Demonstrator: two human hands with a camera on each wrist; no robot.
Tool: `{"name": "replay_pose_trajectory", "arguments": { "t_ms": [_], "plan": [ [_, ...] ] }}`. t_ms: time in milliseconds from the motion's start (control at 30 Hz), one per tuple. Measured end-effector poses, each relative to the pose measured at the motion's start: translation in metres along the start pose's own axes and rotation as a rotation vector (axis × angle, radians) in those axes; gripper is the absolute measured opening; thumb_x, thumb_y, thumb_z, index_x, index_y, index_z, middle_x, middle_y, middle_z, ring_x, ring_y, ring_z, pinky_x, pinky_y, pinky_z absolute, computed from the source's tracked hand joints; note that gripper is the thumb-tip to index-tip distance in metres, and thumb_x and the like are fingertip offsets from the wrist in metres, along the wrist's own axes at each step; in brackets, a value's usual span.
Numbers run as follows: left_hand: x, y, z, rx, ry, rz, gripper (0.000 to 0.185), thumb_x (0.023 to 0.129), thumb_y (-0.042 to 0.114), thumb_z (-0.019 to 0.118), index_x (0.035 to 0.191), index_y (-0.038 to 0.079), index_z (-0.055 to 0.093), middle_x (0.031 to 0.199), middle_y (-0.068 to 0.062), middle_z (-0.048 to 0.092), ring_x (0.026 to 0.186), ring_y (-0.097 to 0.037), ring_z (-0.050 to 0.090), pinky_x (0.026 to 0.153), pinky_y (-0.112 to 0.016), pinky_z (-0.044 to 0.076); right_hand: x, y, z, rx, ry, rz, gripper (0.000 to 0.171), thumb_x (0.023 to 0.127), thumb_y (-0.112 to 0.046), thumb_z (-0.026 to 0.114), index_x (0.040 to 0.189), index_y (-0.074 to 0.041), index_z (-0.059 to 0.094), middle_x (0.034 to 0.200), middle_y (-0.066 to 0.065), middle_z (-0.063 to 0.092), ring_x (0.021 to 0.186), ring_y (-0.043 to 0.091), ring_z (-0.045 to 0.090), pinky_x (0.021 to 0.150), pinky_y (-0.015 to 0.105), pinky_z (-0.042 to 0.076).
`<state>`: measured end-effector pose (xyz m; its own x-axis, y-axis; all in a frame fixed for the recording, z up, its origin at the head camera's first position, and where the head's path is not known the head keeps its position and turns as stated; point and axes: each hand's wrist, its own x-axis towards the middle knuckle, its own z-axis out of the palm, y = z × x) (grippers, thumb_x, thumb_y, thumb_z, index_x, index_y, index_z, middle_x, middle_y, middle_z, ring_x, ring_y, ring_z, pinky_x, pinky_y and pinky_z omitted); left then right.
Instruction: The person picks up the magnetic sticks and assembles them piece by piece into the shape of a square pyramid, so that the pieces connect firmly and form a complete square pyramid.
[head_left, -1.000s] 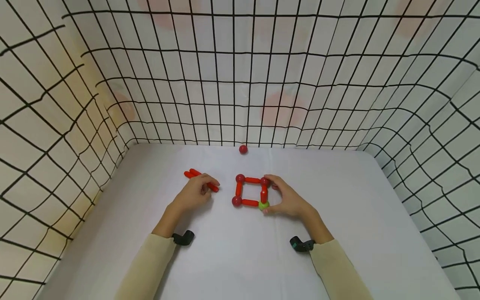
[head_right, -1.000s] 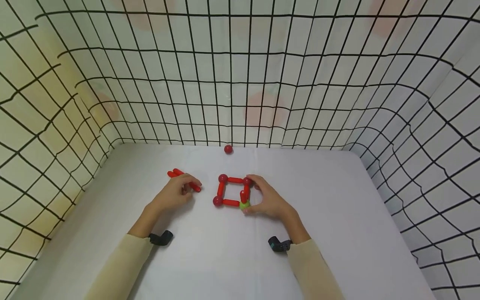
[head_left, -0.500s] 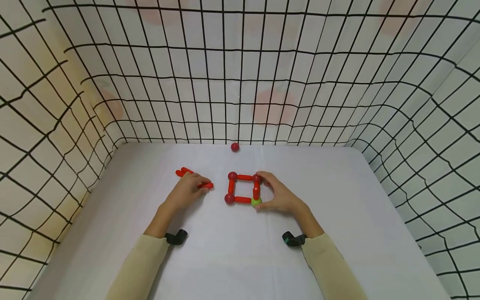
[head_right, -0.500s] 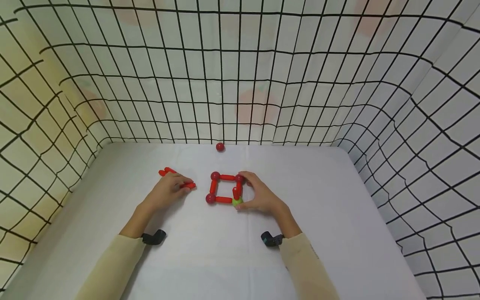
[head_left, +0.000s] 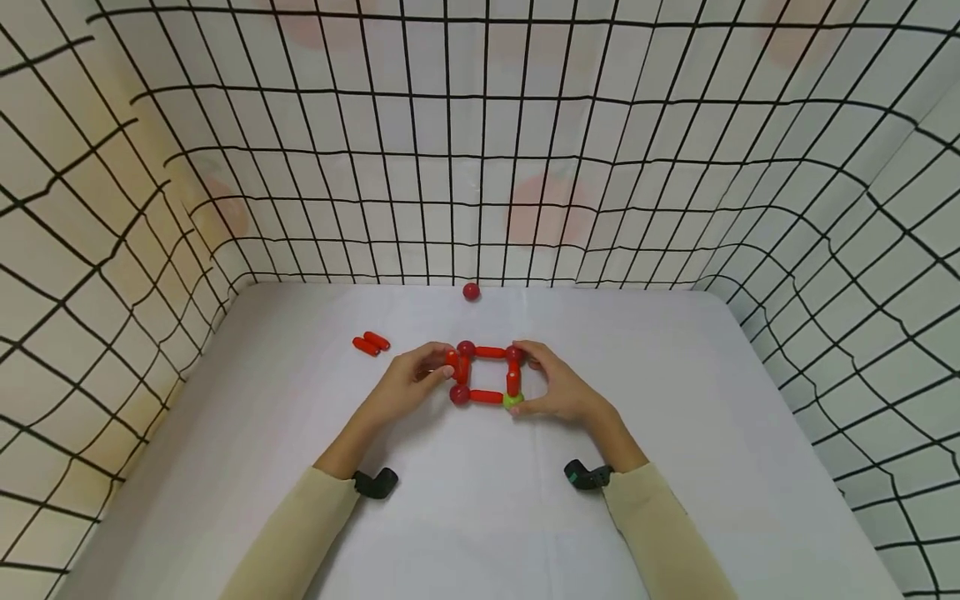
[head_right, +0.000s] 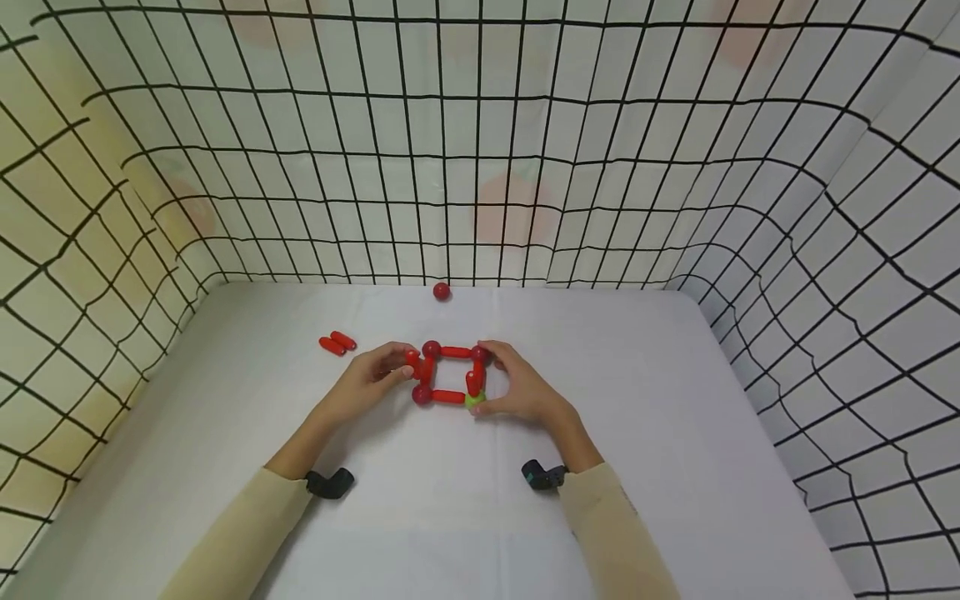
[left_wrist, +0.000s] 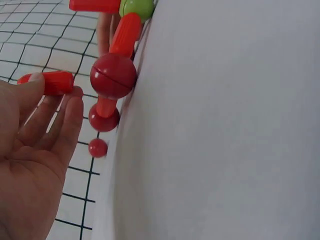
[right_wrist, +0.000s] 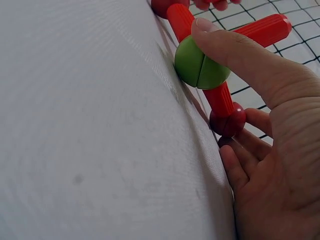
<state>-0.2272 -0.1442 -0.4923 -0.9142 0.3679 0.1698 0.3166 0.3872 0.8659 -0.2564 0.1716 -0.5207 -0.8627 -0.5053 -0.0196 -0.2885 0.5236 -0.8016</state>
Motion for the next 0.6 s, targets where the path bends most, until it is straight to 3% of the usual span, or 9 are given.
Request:
{"name": "replay_pose_trajectory", "arguments": {
  "t_ms": [367, 600],
  "plan": [
    [-0.0011, -0.0063, 0.0022, -0.011, -0.061, 0.027, 0.034, 0.1, 0.013, 0.068, 0.134, 0.012, 0.064, 0.122, -0.005, 0.073, 0.116, -0.022, 0.07, 0.1, -0.036, 0.057, 0.0044, -0.0003, 0.0025, 0.025, -0.009, -0.021, 0.111, 0.07, -0.044, 0.095, 0.16, -0.028, 0.032, 0.163, -0.001, 0.035, 0.149, 0.026, 0.038, 0.124, 0.047, 0.034],
    [-0.0015, -0.0061, 0.0069, 0.026, -0.093, 0.023, 0.039, 0.102, 0.017, 0.066, 0.141, 0.016, 0.062, 0.129, -0.002, 0.071, 0.118, -0.019, 0.067, 0.102, -0.038, 0.057, 0.0043, -0.001, -0.0009, 0.013, 0.005, -0.003, 0.112, 0.068, -0.048, 0.095, 0.159, -0.031, 0.032, 0.163, -0.003, 0.035, 0.149, 0.025, 0.039, 0.124, 0.047, 0.034]
  ]
}}
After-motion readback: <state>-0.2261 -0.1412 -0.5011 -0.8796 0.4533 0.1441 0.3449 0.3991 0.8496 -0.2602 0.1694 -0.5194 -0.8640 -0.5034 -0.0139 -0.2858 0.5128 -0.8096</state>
